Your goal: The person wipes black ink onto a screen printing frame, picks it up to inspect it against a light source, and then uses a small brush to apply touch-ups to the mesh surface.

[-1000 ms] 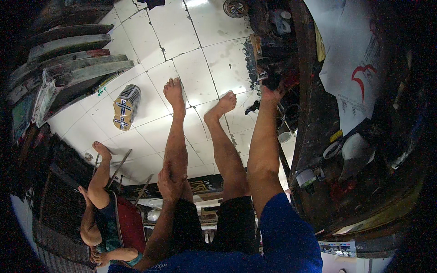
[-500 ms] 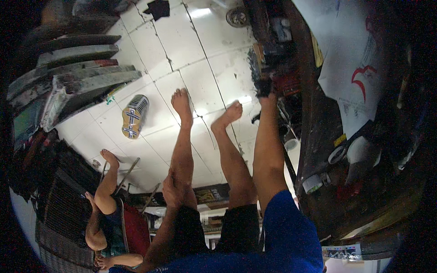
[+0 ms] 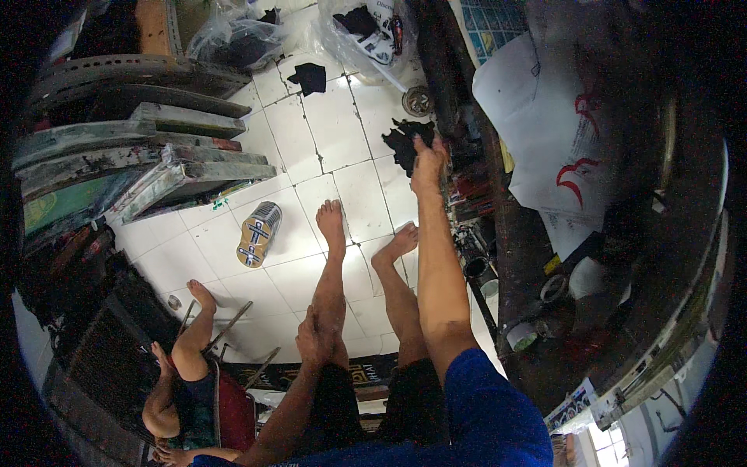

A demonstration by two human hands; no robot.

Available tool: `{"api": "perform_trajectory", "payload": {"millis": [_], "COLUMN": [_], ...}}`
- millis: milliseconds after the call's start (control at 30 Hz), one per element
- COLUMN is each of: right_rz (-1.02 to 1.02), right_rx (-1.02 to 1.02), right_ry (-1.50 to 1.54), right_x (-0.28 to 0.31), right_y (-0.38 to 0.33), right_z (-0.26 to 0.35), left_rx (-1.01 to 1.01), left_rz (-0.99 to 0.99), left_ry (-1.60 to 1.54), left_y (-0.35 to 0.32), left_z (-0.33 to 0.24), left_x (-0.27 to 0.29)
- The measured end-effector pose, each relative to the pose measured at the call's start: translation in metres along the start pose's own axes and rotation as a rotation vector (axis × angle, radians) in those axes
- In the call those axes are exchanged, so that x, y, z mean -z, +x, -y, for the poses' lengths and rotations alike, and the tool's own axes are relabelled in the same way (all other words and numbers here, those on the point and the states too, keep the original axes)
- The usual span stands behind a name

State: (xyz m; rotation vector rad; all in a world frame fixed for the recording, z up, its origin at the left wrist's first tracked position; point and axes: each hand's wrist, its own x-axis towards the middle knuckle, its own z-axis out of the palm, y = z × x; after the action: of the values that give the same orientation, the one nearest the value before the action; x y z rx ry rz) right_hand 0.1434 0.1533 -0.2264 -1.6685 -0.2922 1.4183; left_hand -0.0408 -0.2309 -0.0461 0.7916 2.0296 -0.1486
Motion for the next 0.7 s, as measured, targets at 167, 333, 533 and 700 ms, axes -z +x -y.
{"api": "perform_trajectory", "payload": {"millis": [167, 333, 533, 700], "right_rz": [0.081, 0.301, 0.103, -0.343], "right_rx": [0.075, -0.068, 0.083, 0.298], "right_ry": [-0.149, 0.292, -0.089, -0.586], "right_x": [-0.054, -0.013, 0.076, 0.166], "right_y": [-0.086, -0.167, -0.293, -0.418], "right_z": [0.064, 0.090, 0.153, 0.250], "left_rx": [0.013, -0.118, -0.194, -0.399], "left_rz": [-0.043, -0.143, -0.138, -0.219], "left_ry": [-0.078, -0.335, -0.385, -0.390], "left_y": [0.004, -0.004, -0.028, -0.012], "left_z": [-0.005, -0.006, -0.022, -0.001], "left_x": [0.007, 0.014, 0.093, 0.160]}}
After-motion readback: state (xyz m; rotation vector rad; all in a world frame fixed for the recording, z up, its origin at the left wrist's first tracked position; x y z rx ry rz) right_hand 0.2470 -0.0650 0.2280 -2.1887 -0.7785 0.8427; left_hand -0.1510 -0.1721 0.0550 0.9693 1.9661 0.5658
